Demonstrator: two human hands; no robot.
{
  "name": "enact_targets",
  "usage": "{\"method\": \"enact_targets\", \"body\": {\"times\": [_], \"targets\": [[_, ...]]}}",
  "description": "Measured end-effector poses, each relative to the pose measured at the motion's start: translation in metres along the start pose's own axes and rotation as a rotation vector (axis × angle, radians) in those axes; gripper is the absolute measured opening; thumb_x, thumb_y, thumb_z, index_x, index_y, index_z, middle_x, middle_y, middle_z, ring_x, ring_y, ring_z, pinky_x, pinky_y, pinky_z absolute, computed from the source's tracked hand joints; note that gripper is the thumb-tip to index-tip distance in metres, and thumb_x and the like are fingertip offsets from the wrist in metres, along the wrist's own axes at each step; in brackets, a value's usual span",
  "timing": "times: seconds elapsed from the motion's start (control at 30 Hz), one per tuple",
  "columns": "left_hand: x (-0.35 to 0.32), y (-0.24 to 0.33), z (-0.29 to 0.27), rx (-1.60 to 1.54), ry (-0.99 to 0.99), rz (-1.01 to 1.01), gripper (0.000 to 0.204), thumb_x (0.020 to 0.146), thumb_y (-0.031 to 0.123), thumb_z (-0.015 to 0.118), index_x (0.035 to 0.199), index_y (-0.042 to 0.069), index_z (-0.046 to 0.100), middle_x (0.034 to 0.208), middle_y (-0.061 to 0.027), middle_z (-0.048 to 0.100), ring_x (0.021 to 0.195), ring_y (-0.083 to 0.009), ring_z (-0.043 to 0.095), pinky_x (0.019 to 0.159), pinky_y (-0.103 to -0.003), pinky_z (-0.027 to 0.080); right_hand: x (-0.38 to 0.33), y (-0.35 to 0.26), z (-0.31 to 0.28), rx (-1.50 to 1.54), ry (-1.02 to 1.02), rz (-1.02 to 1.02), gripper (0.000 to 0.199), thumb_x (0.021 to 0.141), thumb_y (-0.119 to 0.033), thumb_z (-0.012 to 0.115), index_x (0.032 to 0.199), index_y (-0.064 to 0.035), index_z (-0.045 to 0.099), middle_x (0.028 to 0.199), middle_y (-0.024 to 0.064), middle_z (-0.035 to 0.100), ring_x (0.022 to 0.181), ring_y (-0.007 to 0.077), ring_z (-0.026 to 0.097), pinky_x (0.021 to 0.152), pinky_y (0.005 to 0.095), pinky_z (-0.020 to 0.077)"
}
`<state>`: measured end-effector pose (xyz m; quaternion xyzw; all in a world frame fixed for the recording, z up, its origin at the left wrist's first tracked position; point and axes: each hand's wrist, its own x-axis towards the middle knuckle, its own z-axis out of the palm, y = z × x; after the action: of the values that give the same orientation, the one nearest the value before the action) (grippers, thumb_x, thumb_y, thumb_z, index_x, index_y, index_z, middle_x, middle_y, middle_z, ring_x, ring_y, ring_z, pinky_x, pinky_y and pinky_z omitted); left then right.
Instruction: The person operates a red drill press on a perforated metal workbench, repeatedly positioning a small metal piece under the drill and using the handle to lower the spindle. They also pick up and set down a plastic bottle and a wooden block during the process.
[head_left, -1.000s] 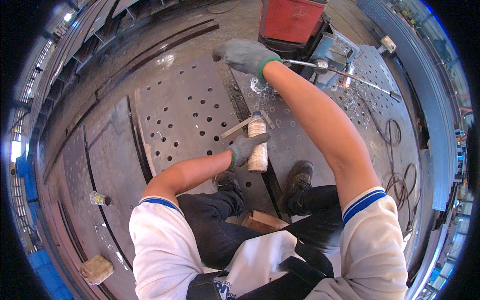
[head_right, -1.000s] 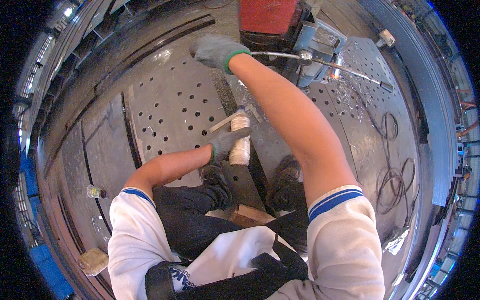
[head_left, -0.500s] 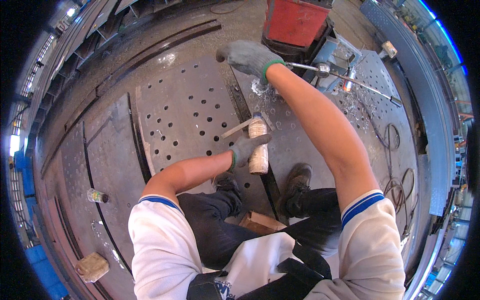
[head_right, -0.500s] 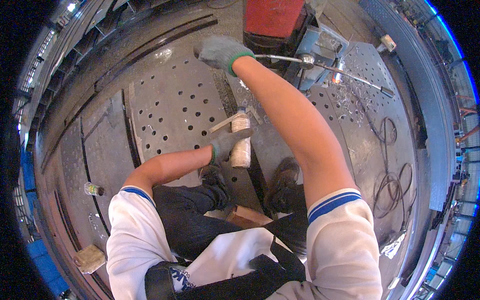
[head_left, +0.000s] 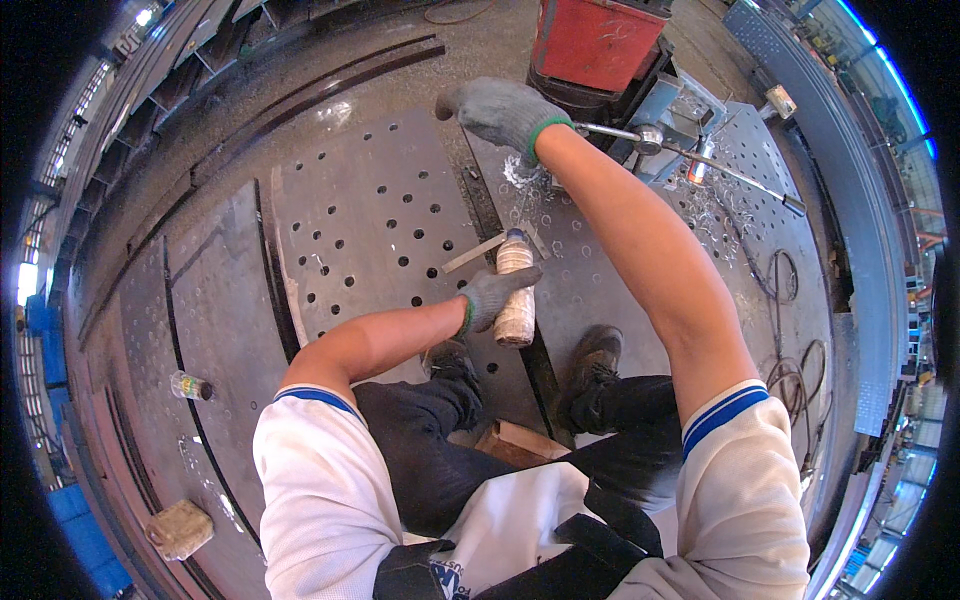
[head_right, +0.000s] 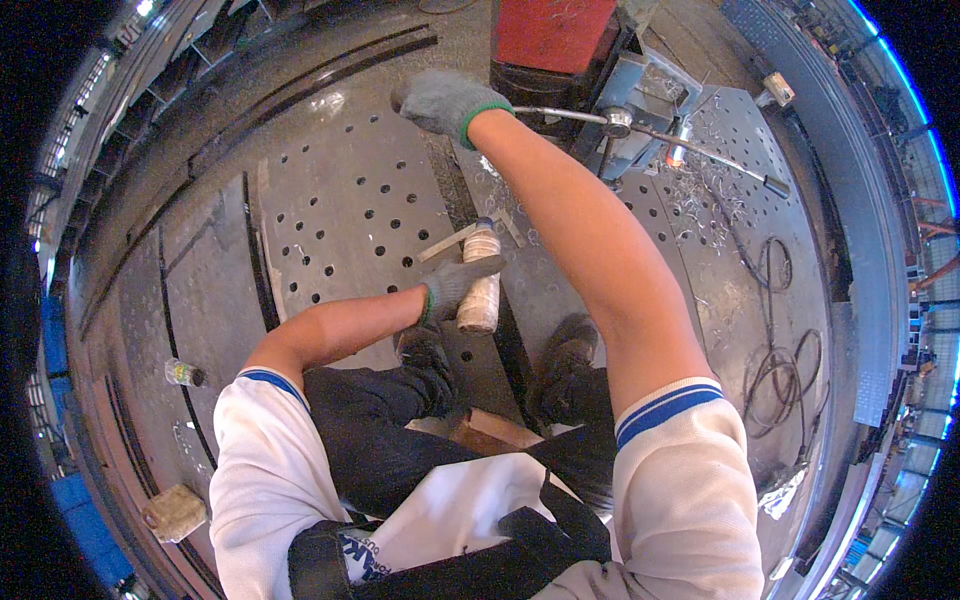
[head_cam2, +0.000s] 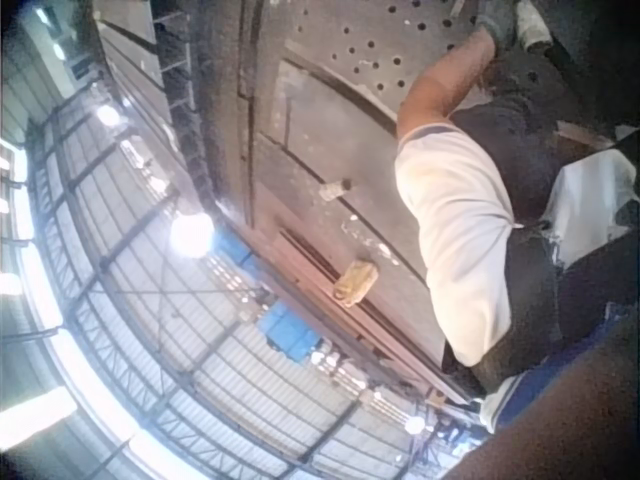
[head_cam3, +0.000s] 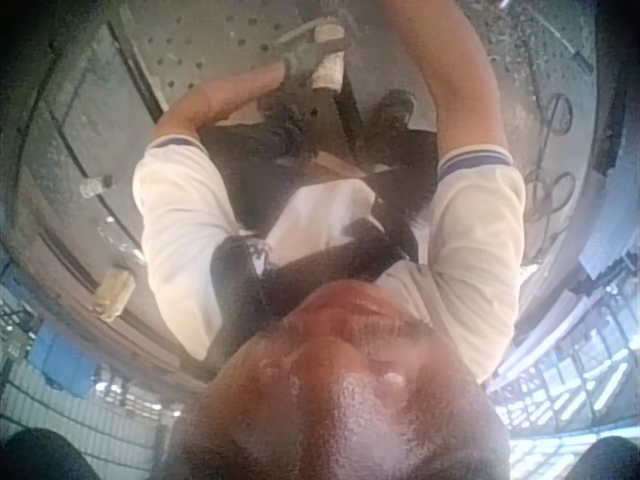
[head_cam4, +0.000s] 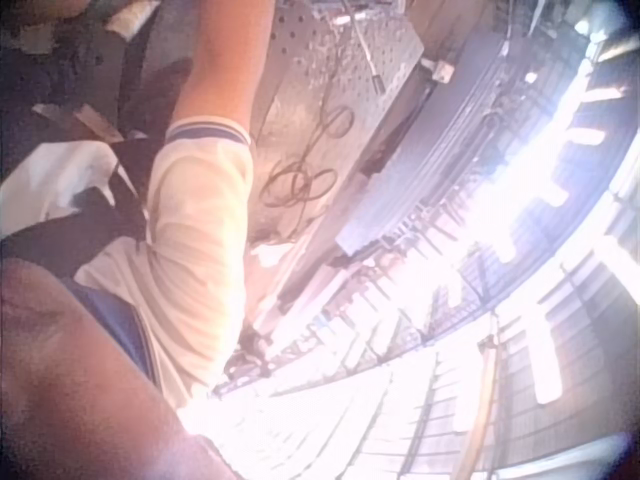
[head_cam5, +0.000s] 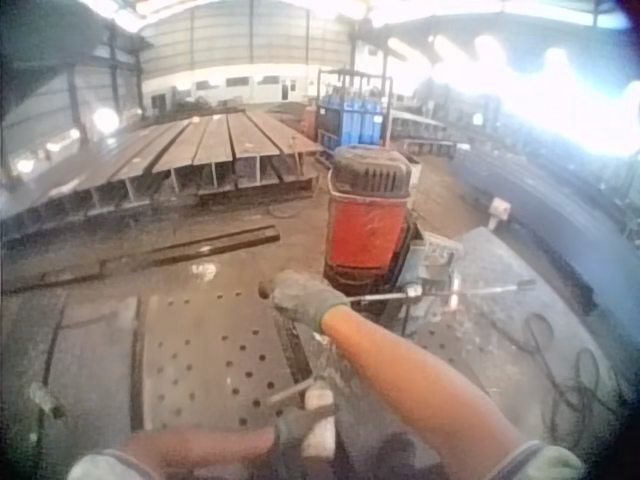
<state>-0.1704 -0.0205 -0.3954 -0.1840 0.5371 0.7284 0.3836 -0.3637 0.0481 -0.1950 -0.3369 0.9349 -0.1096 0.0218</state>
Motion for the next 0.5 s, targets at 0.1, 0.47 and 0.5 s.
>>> {"method": "enact_targets", "body": {"times": [0.1,0.47,0.5], "targets": [[0.006,-0.006,-0.008,-0.026,0.006,-0.005,0.05,0.083,0.038,0.086,0.107,0.001,0.063,0.09,-0.0119,0.069,0.073,-0.0239,0.071,0.065,-0.04,0.061,0.002,-0.007,-0.002,-0.007,-0.003,-0.024,0.033,0.083,-0.023,0.057,0.103,-0.0026,0.073,0.107,0.0253,0.071,0.097,0.0459,0.069,0.085,0.0545,0.0544],[-0.027,0.017,0.01,0.067,-0.096,0.107,0.042,0.085,0.032,0.083,0.113,0.007,0.063,0.091,-0.0071,0.068,0.073,-0.021,0.069,0.065,-0.041,0.06,0.0,-0.018,-0.005,-0.149,-0.064,0.053,0.035,0.09,-0.021,0.051,0.118,-0.0099,0.07,0.113,0.0215,0.072,0.104,0.0415,0.069,0.087,0.0523,0.0554],[-0.031,0.022,0.021,0.067,-0.127,0.138,0.043,0.086,0.033,0.083,0.113,0.007,0.062,0.091,-0.0068,0.067,0.074,-0.0208,0.069,0.065,-0.041,0.06,0.004,-0.006,0.001,-0.084,-0.024,0.141,0.037,0.084,-0.023,0.054,0.112,-0.0083,0.073,0.113,0.0226,0.072,0.103,0.0425,0.07,0.088,0.052,0.0554]]}}
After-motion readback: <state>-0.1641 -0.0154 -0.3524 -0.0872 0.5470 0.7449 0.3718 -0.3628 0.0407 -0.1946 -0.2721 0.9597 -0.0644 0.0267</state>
